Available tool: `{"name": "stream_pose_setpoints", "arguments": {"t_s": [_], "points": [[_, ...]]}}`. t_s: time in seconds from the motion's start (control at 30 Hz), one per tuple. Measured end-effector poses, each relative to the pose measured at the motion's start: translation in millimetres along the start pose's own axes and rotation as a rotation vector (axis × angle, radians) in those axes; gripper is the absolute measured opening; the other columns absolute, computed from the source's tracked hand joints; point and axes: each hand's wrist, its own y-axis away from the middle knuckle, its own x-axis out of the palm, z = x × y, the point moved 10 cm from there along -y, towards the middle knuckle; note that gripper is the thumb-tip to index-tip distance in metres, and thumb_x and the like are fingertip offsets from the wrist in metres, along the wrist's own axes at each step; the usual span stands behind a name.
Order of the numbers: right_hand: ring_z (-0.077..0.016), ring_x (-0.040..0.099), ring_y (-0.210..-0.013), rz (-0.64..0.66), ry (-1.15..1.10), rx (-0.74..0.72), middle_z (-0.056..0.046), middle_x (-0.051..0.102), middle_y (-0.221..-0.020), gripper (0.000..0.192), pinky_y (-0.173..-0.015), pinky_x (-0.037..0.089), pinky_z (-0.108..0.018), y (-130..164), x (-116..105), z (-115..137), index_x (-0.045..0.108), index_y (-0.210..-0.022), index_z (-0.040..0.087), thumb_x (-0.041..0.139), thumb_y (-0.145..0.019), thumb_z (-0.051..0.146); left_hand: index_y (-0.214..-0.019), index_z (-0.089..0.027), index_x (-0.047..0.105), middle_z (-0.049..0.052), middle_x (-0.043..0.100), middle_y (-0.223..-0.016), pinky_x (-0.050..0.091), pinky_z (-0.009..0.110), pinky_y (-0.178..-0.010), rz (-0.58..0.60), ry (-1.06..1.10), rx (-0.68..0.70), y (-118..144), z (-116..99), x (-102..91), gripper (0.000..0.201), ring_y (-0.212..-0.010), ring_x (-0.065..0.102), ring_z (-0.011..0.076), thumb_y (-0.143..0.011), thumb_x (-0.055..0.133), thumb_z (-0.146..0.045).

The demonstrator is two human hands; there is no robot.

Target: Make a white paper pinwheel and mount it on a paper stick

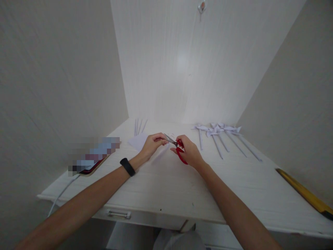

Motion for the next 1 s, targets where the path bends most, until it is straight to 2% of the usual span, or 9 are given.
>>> {"name": "stream_pose_setpoints", "arguments": {"t_s": [0.2, 0.73, 1.0], "points": [[-0.0133, 0.049, -0.066, -0.001, 0.026, -0.038, -0.003, 0.057, -0.084, 0.026, -0.058, 0.036, -0.024, 1.2, 1.1, 4.8, 0.047, -0.093, 0.020, 0.056, -0.079, 0.039, -0.061, -0.014, 0.062, -0.001, 0.055, -0.059, 0.038, 0.023, -0.060, -0.046, -0.009, 0.006, -0.3, -2.9, -5.3, 0.006, -0.060, 0.048, 0.0100, -0.065, 0.058, -0.012], [-0.0129, 0.048, -0.065, 0.009, 0.124, -0.089, -0.003, 0.055, -0.084, 0.017, -0.058, 0.035, -0.024, 1.0, -0.1, 11.1, 0.046, -0.090, 0.020, 0.053, -0.081, 0.033, -0.059, -0.014, 0.060, -0.001, 0.053, -0.057, 0.037, 0.023, -0.059, -0.046, -0.015, -0.005, 2.4, -2.8, -1.6, 0.006, -0.058, 0.046, 0.0096, -0.064, 0.057, -0.014], [-0.0136, 0.049, -0.067, -0.013, 0.144, -0.069, -0.004, 0.055, -0.085, 0.013, -0.058, 0.035, -0.024, 0.8, -0.1, 8.5, 0.046, -0.091, 0.020, 0.050, -0.079, 0.025, -0.061, -0.014, 0.062, 0.000, 0.058, -0.061, 0.039, 0.023, -0.062, -0.057, 0.027, -0.002, 2.9, 1.4, -2.8, 0.005, -0.062, 0.050, 0.0105, -0.066, 0.061, -0.016]]}}
